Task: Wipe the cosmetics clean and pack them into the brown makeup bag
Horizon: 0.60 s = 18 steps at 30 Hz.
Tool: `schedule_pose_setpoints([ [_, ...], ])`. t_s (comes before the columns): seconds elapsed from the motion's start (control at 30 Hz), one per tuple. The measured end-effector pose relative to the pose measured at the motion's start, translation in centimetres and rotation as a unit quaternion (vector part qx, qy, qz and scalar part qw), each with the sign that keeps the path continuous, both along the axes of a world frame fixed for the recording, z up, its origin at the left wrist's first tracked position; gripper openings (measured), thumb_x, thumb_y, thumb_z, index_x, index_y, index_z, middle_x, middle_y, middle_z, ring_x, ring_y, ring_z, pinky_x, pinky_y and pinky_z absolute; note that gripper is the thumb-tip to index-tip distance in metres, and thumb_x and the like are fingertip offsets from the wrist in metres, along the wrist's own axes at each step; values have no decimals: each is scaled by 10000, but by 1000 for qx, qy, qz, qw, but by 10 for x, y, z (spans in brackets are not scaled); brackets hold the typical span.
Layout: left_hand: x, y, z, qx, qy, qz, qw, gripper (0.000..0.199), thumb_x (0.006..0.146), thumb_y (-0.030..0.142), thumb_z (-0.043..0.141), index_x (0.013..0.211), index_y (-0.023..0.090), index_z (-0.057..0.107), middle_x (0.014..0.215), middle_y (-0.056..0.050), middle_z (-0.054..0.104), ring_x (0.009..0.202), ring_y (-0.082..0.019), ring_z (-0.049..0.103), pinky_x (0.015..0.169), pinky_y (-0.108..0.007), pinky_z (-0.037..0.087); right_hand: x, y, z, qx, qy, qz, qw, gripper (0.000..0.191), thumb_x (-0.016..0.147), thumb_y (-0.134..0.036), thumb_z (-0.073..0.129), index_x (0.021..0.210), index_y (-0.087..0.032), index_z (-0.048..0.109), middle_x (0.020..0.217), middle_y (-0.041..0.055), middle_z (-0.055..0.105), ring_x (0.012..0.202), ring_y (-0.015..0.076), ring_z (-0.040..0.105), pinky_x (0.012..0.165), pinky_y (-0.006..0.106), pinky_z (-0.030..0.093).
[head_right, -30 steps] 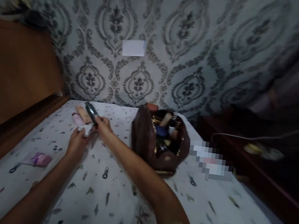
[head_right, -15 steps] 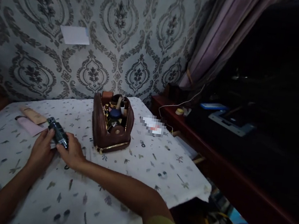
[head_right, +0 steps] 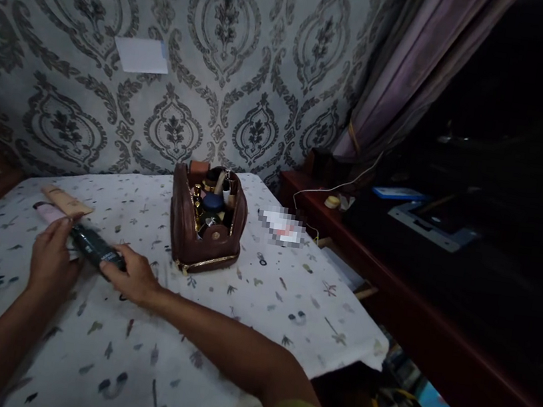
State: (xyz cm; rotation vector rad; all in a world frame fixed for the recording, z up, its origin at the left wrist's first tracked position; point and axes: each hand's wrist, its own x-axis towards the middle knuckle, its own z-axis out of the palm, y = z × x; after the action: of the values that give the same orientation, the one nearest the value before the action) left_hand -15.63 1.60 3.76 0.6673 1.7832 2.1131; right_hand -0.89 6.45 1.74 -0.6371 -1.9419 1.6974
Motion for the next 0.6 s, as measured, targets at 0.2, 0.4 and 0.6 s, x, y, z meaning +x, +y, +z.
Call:
schedule_pose_setpoints([
  [0.2,-22,-2,-2,-58,93,-2,994,392,826,507,579,605,184,560,559,19,520,554,-131,443,527,-235,352,1,2,-2,15,13,4,1000,312,883,-383,584,1119,-198,672,764,-21,585,598,109,517,576,218,432],
  [0.4,-28,-4,-3,-71,167,-43,982,425,880,517,531,601,196,527,530,32,459,539,-129,405,537,-245,315,0,2,-5,61,13,25,998,386,891,-448,563,1152,-180,662,843,4,630,730,148,573,640,230,449],
  [0.6,-23,3,-12,-8,14,25,1000,446,844,635,543,823,201,644,702,10,558,637,-143,488,600,-246,386,-3,0,-7,93,16,26,995,457,886,-456,567,1241,-169,604,879,25,642,790,175,600,683,256,465],
])
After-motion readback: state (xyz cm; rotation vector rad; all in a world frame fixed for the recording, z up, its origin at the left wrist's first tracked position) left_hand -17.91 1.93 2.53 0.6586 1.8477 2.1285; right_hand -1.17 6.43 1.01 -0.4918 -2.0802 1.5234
